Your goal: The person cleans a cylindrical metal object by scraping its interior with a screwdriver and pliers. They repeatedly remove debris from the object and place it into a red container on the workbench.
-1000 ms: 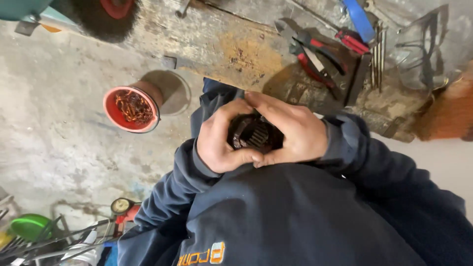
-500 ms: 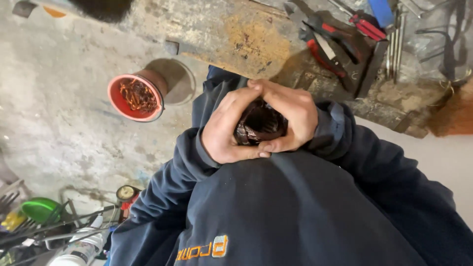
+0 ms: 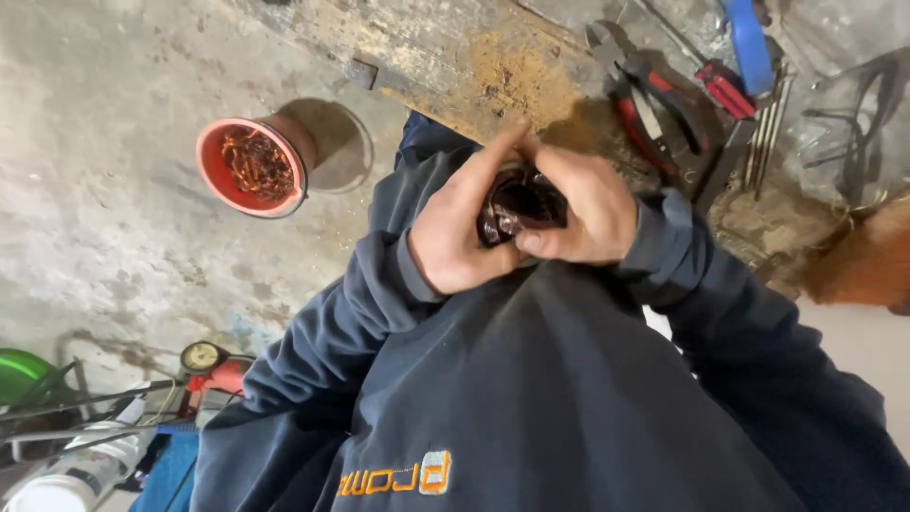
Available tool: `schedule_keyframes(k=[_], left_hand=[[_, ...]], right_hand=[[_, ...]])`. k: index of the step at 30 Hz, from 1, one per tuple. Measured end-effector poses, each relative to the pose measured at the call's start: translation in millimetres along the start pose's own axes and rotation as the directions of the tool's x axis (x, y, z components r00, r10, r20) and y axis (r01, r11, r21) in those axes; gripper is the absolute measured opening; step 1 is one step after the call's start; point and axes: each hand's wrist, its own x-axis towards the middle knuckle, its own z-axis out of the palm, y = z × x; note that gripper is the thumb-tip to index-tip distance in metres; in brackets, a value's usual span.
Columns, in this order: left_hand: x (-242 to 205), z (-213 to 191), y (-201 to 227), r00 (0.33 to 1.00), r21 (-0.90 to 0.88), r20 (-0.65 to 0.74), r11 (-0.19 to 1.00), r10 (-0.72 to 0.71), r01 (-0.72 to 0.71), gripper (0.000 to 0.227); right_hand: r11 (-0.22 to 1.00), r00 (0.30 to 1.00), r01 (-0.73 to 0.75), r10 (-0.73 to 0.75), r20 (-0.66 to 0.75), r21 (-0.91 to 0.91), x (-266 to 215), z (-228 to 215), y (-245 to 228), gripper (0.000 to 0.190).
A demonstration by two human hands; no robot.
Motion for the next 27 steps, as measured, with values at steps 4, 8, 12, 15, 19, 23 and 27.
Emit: schedule_keyframes(k=[4,8,12,15,19,23,27], left_hand=[[3.6,-0.1,13.6,0.998,0.149,-0.045,0.988,0.054,-0.047,0.096],[-1.6,5.6,17.2,0.993,0.150,-0.108,0.988,0.056,-0.040,0.088],[-2.3,10.7,18.0,0.989,0.133,-0.136,0.990,0.056,-0.037,0.082],[-3.9,11.1,20.5,0.991,0.112,-0.136,0.994,0.008,0.007,0.080],[-0.5,12.3,12.2,0.996,0.086,-0.094,0.996,0.001,0.008,0.078],[3.1,8.2,-2.5,0.989,-0.010,-0.096,0.993,-0.114,0.114,0.081],[10.8,1.8,-16.2,0.967,-0.091,-0.138,0.975,-0.214,0.203,0.087]], right_hand=[[0.993,0.989,0.109,-0.105,-0.103,0.035,-7.8,11.2,0.8,0.090],[0.992,0.972,0.121,-0.114,-0.206,0.023,-19.7,22.2,2.7,0.082],[0.997,0.963,0.077,-0.070,-0.261,0.015,-21.9,25.7,4.6,0.074],[0.994,0.967,0.040,-0.014,-0.255,0.099,-20.8,27.4,-1.6,0.068],[0.976,0.964,-0.014,0.071,-0.255,0.219,-21.3,27.3,-4.4,0.066],[0.979,0.966,-0.081,0.123,-0.226,0.186,-10.6,21.3,-7.0,0.064],[0.982,0.957,-0.096,0.047,-0.285,-0.162,-12.2,-11.8,-12.9,0.070]])
